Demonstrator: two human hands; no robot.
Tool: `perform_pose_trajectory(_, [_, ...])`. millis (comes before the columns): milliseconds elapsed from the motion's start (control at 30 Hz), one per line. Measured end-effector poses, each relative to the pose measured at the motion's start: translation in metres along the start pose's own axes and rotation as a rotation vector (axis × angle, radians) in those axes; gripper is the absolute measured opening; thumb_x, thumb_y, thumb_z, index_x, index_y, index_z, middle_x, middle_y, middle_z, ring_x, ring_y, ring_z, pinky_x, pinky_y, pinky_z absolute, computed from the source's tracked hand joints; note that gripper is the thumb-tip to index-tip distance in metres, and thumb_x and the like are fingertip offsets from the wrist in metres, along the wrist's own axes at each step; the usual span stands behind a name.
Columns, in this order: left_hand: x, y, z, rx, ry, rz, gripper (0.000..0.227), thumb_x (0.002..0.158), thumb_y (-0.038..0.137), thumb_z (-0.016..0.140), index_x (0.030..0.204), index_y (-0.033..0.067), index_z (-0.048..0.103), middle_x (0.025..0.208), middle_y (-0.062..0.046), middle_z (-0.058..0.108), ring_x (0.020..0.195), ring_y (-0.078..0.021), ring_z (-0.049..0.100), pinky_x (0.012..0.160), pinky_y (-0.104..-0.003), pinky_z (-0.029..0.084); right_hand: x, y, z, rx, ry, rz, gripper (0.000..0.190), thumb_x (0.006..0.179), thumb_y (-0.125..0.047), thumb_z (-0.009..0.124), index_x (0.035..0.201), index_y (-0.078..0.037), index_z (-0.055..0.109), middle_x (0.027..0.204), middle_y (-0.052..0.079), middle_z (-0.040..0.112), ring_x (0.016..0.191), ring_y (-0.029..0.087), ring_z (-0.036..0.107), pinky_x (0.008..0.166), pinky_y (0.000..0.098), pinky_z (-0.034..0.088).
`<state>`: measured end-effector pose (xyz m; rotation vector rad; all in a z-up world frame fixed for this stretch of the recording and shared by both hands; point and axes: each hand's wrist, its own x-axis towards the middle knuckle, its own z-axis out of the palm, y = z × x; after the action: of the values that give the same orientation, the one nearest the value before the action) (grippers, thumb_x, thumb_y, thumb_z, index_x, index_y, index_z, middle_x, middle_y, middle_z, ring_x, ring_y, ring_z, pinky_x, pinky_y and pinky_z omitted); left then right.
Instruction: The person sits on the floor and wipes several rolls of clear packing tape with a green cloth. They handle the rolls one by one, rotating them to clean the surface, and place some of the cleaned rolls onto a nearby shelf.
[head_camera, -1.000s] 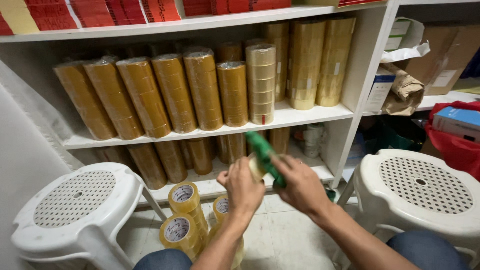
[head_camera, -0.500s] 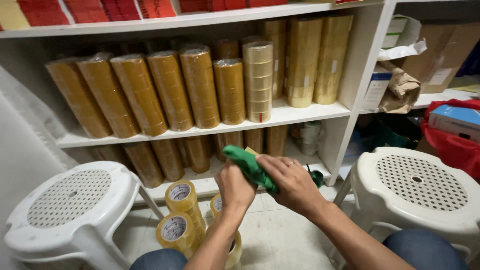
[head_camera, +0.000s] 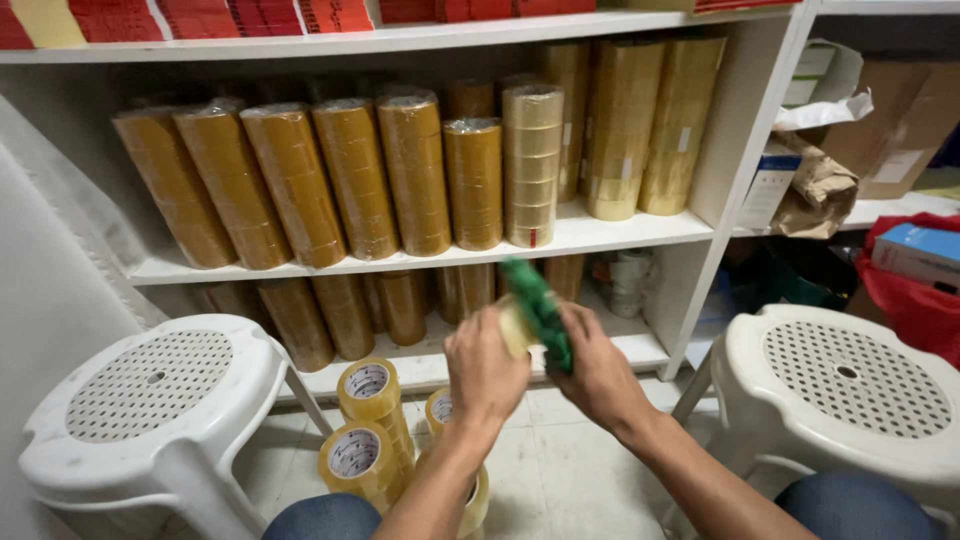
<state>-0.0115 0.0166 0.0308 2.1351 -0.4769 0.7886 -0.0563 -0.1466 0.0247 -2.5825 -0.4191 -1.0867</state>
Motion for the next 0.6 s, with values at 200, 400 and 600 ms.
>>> perform_pose_trajectory(200, [-0.005, 0.002, 0.007, 0.022, -0.03, 0.041, 0.046, 0.06, 0.016, 0.076, 0.104, 0.0055, 0.066, 0.093, -0.013, 0.071, 0.096, -0.0375, 0.07, 0.095, -0.05, 0.048, -0.004, 0.0, 0.0, -0.052, -0.108, 0.195, 0.094, 0.073, -0.015, 0.072, 0.158, -0.023, 0.032, 0.126, 0.009, 0.058, 0.097, 0.044, 0.069, 0.081, 0.058, 0.06])
perform_pose_trajectory(400, [0.0, 0.0, 0.004, 0.104, 0.034, -0.063, 0.026, 0.066, 0.01, 0.067, 0.09, 0.008, 0.059, 0.086, -0.016, 0.07, 0.087, -0.0432, 0.065, 0.077, -0.055, 0.046, -0.001, -0.002, -0.004, 0.129, -0.015, -0.135, 0.095, 0.075, -0.011, 0.076, 0.157, -0.005, 0.028, 0.154, 0.022, 0.047, 0.131, 0.039, 0.056, 0.102, 0.0464, 0.05])
perform_pose_trajectory(600, [0.0, 0.002, 0.007, 0.086, -0.025, -0.031, 0.03, 0.065, 0.009, 0.07, 0.094, 0.0076, 0.062, 0.091, -0.016, 0.072, 0.089, -0.0413, 0.066, 0.078, -0.055, 0.048, 0.004, -0.001, -0.013, 0.109, -0.109, 0.021, 0.096, 0.069, -0.016, 0.073, 0.156, -0.009, 0.034, 0.125, 0.02, 0.062, 0.103, 0.044, 0.065, 0.082, 0.0517, 0.055])
